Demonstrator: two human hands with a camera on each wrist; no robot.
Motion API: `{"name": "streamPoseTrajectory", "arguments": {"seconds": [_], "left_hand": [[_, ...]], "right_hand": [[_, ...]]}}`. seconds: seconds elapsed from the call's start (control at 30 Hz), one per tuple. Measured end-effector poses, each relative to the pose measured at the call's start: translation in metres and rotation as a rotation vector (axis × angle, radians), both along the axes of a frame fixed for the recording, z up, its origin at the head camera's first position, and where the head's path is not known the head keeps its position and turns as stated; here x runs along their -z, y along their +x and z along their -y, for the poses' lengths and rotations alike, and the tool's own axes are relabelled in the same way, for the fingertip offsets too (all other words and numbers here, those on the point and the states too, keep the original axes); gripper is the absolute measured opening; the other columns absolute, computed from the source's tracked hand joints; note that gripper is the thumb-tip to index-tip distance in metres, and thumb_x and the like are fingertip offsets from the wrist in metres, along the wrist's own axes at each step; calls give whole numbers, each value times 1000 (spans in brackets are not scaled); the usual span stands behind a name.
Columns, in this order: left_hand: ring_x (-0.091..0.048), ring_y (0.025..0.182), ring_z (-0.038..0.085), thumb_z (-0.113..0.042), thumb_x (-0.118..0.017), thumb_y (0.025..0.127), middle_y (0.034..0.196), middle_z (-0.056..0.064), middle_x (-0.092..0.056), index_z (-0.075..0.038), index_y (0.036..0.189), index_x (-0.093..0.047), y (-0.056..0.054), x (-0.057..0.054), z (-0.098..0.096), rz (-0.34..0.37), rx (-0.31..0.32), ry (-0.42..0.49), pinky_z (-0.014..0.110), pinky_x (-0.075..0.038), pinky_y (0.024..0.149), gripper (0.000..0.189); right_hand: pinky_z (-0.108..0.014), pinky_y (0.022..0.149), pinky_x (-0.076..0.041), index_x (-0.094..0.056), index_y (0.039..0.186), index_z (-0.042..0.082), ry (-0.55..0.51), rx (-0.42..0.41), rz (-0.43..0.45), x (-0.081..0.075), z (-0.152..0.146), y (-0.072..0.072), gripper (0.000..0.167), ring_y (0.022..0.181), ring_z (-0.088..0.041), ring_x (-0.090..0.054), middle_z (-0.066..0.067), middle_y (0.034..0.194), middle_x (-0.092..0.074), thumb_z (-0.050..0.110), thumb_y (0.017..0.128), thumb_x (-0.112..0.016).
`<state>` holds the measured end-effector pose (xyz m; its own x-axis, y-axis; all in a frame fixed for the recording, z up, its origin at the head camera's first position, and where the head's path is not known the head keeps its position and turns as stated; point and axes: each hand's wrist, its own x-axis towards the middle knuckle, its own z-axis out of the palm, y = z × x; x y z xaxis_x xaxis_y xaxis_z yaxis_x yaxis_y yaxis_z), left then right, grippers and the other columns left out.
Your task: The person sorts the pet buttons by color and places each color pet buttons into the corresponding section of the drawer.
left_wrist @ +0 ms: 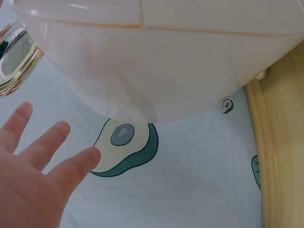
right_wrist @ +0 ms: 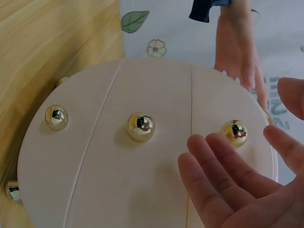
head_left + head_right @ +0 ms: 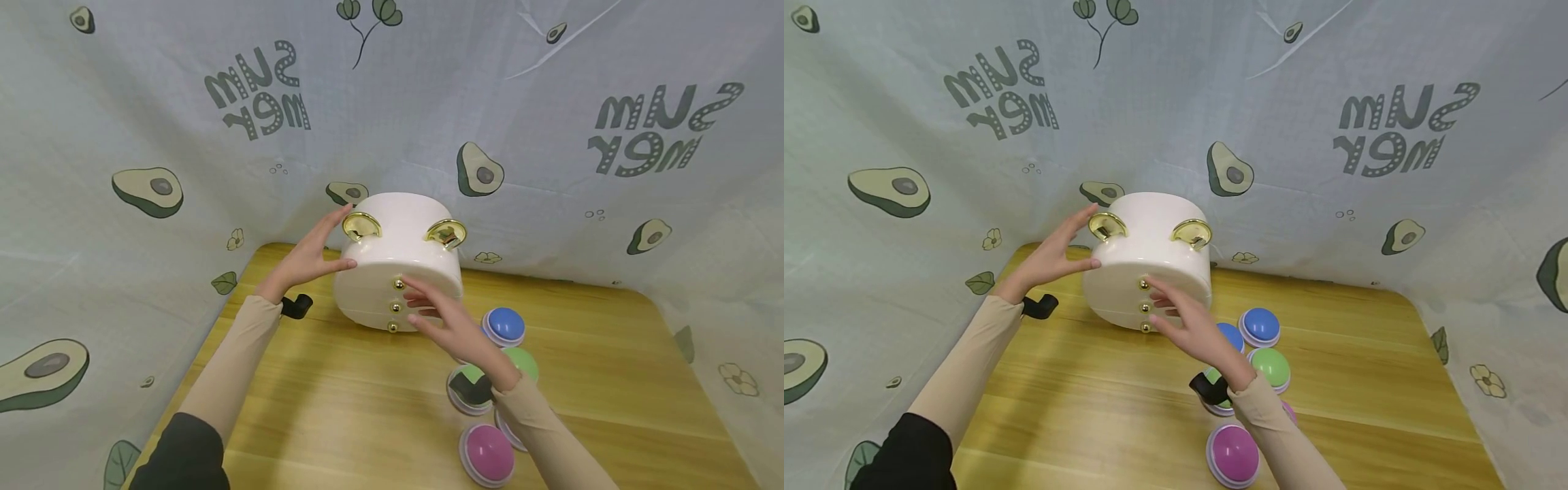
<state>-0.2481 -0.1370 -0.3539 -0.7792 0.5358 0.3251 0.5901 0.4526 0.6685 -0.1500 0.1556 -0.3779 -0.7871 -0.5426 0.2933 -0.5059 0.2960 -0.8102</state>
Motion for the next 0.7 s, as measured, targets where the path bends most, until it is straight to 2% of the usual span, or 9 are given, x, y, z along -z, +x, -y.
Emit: {"name": "streamPoseTrajectory", "arguments": {"seconds": [0.23, 0.37, 0.53, 0.7], "left_hand": [[-22, 141, 26, -33, -76, 82, 156, 1, -20, -22, 154, -13, -9, 3, -2, 89, 62, 118, 56, -21, 109, 96], [-19, 142, 26, -17, -77, 82, 156, 2, -22, -20, 154, -15, -14, 4, -5, 165, 124, 217, 57, -18, 110, 96], [-17, 142, 27, 1, -73, 81, 156, 7, -21, -17, 153, -17, -18, 6, -11, 202, 174, 274, 54, -15, 111, 93], [-23, 141, 23, -5, -72, 85, 153, 6, -26, -18, 151, -22, -20, 7, -15, 231, 217, 323, 49, -16, 112, 84]], "right_hand": [[-47, 96, -44, -39, 146, 11, -15, -16, 50, 2, 7, -5, 56, 113, -34, -55, -19, 127, -55, 2, 94, -58], [-46, 96, -44, -39, 145, 10, -44, -24, 81, 1, 10, -7, 54, 112, -36, -56, -21, 126, -56, 2, 94, -58], [-42, 95, -45, -38, 146, 9, -54, -35, 116, 2, 13, -10, 54, 113, -38, -55, -22, 127, -55, 4, 95, -57], [-37, 94, -46, -38, 146, 8, -82, -51, 149, 3, 15, -12, 53, 113, -41, -54, -24, 127, -53, 2, 96, -56]]}}
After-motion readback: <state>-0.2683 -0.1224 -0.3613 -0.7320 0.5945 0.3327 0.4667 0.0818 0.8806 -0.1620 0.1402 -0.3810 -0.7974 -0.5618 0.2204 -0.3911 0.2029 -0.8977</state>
